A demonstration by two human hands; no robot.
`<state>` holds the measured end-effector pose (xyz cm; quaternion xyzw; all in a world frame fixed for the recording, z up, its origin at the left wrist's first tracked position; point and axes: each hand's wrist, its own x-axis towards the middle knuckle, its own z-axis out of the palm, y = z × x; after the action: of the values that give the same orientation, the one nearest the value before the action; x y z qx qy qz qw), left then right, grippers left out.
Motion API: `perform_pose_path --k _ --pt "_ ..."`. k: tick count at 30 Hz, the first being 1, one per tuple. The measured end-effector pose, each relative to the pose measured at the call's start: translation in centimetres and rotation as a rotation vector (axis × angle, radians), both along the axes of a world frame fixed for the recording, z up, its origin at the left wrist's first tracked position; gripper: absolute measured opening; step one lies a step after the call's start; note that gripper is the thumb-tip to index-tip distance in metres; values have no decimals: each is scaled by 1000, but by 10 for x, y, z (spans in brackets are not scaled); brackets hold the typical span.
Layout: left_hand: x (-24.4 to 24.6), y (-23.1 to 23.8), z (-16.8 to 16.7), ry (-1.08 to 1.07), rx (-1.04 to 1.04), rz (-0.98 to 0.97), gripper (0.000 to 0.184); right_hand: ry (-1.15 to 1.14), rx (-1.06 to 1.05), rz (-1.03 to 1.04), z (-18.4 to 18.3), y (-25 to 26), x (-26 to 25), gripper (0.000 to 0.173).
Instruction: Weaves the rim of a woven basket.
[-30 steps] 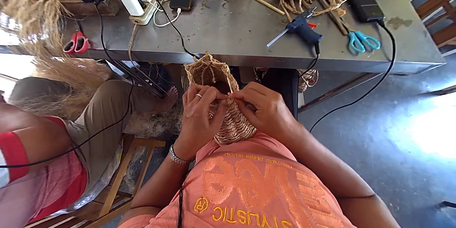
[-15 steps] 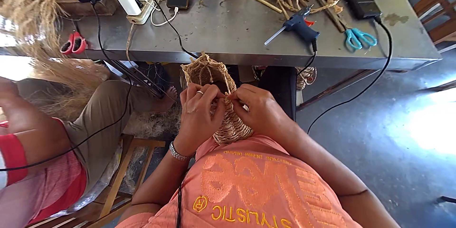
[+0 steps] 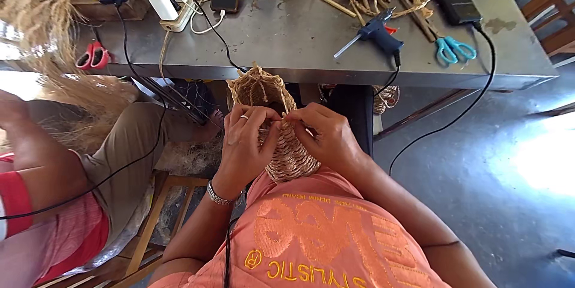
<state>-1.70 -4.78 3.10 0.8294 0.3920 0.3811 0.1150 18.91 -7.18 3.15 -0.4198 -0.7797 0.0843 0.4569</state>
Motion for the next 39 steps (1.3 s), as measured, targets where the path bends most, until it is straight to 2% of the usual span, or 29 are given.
perform_pose_path --k 8,24,32,39 --pt "-2 1 0 -28 -26 -1 21 -74 98 13 2 11 -1 17" --pt "-14 5 8 60 -147 -67 19 -102 -38 -20 7 -4 -6 13" --pt "-13 5 11 118 -126 -71 19 -81 -129 -25 7 -6 -6 12" --pt "-15 7 12 89 -162 -36 24 -69 -44 -16 0 -2 -9 18"
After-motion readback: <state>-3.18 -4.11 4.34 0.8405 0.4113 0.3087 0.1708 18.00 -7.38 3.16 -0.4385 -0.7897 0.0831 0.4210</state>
